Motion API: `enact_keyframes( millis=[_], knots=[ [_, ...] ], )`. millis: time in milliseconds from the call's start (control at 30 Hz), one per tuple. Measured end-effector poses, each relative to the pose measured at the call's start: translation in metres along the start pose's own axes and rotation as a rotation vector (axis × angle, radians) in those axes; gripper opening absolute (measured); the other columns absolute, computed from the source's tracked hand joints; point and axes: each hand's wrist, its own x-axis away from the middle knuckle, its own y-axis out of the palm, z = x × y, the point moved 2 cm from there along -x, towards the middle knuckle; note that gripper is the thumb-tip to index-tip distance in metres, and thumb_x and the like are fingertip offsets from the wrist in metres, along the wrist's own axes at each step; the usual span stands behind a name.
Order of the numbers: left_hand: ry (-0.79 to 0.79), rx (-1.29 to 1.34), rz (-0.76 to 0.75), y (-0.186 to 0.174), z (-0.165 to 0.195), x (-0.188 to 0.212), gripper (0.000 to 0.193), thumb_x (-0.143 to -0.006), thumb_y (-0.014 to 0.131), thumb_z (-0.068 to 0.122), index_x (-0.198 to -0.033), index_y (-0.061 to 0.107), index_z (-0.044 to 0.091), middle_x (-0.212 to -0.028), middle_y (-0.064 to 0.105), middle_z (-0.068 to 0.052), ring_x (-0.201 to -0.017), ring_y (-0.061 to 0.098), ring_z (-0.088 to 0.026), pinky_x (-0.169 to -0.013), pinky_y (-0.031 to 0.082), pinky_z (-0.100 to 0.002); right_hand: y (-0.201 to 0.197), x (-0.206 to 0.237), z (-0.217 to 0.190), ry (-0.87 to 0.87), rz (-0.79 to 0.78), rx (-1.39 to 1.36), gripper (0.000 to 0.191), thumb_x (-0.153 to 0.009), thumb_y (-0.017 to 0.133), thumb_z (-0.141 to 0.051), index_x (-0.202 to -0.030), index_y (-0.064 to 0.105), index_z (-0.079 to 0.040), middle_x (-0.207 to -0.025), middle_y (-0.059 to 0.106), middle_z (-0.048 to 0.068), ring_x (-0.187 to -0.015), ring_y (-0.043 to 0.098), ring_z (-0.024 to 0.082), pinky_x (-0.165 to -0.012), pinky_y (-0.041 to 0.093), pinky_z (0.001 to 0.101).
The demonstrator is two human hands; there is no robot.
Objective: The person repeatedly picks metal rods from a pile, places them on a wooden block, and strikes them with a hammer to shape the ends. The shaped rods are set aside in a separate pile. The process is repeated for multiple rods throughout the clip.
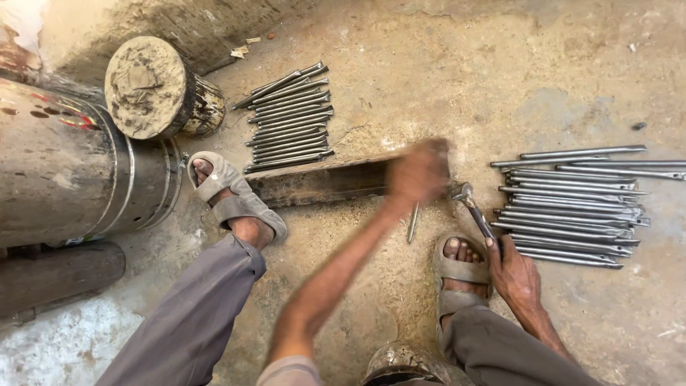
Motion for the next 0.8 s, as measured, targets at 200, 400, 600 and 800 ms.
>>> enact_keyframes(
  millis=[200, 400, 600, 800],
  knots=[
    [-0.106, -0.61, 0.526, -0.164, -0.166, -0.039, 0.057, -0.091, 0.069, 0.01, -0.143, 0.05, 0.002, -0.132, 0.06, -0.018, -0.114, 0.062, -0.029, -0.09, 0.058, -0.042, -0.016, 0.007, -0.021, -0.022, 0.03, -0.025, 0.041, -0.105, 0.046, -0.049, -0.12, 0.059, -0.013, -0.077, 0.068, 0.03, -0.078, 0.065, 0.057, -0.068, 0.048, 0.066],
    [-0.169, -0.794, 0.385, -0.185, -0.233, -0.036, 0.059, -0.088, 0.074, 0.013, -0.143, 0.052, 0.009, -0.132, 0.056, -0.018, -0.123, 0.054, -0.038, -0.101, 0.047, -0.058, -0.01, 0.005, -0.022, -0.017, 0.017, 0.002, 0.036, -0.105, 0.05, -0.046, -0.119, 0.058, -0.013, -0.071, 0.066, 0.03, -0.071, 0.064, 0.057, -0.062, 0.047, 0.065],
    [-0.052, -0.871, 0.309, -0.192, -0.249, -0.037, 0.049, -0.093, 0.072, 0.02, -0.137, 0.055, 0.008, -0.125, 0.056, -0.016, -0.121, 0.054, -0.035, -0.099, 0.049, -0.055, -0.004, 0.005, -0.026, 0.004, -0.001, 0.004, 0.036, -0.105, 0.049, -0.046, -0.118, 0.057, -0.013, -0.066, 0.065, 0.028, -0.066, 0.064, 0.055, -0.06, 0.047, 0.0633],
    [0.009, -0.778, 0.366, -0.201, -0.264, -0.025, 0.048, -0.098, 0.07, 0.029, -0.138, 0.055, 0.008, -0.125, 0.055, -0.016, -0.119, 0.055, -0.034, -0.1, 0.051, -0.054, 0.0, 0.005, -0.032, 0.03, -0.013, 0.017, 0.035, -0.106, 0.05, -0.045, -0.117, 0.057, -0.013, -0.067, 0.065, 0.029, -0.066, 0.065, 0.054, -0.06, 0.047, 0.063]
  ],
)
